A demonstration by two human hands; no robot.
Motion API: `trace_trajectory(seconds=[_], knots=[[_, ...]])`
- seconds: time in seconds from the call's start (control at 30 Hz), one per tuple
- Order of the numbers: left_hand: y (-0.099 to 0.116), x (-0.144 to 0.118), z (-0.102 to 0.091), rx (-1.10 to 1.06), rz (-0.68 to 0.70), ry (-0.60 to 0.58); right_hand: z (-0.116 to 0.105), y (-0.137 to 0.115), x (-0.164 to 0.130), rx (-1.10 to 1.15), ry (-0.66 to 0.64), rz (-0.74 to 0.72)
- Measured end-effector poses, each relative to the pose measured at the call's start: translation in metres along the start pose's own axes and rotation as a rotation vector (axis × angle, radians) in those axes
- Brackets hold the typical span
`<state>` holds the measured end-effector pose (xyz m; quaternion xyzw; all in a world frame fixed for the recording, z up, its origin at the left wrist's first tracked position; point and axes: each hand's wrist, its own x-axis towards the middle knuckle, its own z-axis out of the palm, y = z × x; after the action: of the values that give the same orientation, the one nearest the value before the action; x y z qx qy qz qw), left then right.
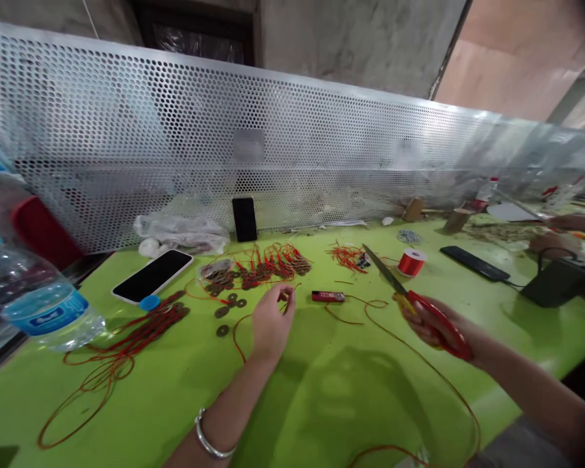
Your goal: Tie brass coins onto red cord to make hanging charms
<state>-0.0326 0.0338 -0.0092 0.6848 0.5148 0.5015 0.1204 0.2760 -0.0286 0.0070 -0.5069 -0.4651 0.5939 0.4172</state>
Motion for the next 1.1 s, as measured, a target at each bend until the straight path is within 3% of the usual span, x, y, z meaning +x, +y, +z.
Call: trace_trajectory(seconds=[0.1, 0.17, 0.27, 0.33, 0.57, 0.77, 1.1], knots=[[-0.001, 0.0, 0.0, -0.011, 0.005, 0.011, 0.046, 0.004, -0.002, 0.24, -0.358, 0.113], [-0.001, 0.0, -0.001, -0.014, 0.015, 0.018, 0.075, 0.004, -0.004, 0.368, -0.484, 0.144], [0.0, 0.0, -0.002, -0.016, 0.025, 0.022, 0.108, 0.003, -0.009, 0.557, -0.494, 0.216], [0.0, 0.0, -0.003, -0.016, 0.029, 0.024, 0.121, 0.004, -0.011, 0.567, -0.447, 0.246], [-0.003, 0.0, 0.0, -0.022, 0.056, 0.052, 0.127, 0.021, 0.003, 0.337, -0.398, 0.189], [-0.002, 0.0, 0.001, -0.02, 0.109, 0.043, 0.132, 0.014, 0.004, 0.284, -0.441, 0.174], [-0.003, -0.001, 0.001, -0.02, 0.207, 0.03, 0.137, 0.011, 0.009, 0.191, -0.301, 0.21]])
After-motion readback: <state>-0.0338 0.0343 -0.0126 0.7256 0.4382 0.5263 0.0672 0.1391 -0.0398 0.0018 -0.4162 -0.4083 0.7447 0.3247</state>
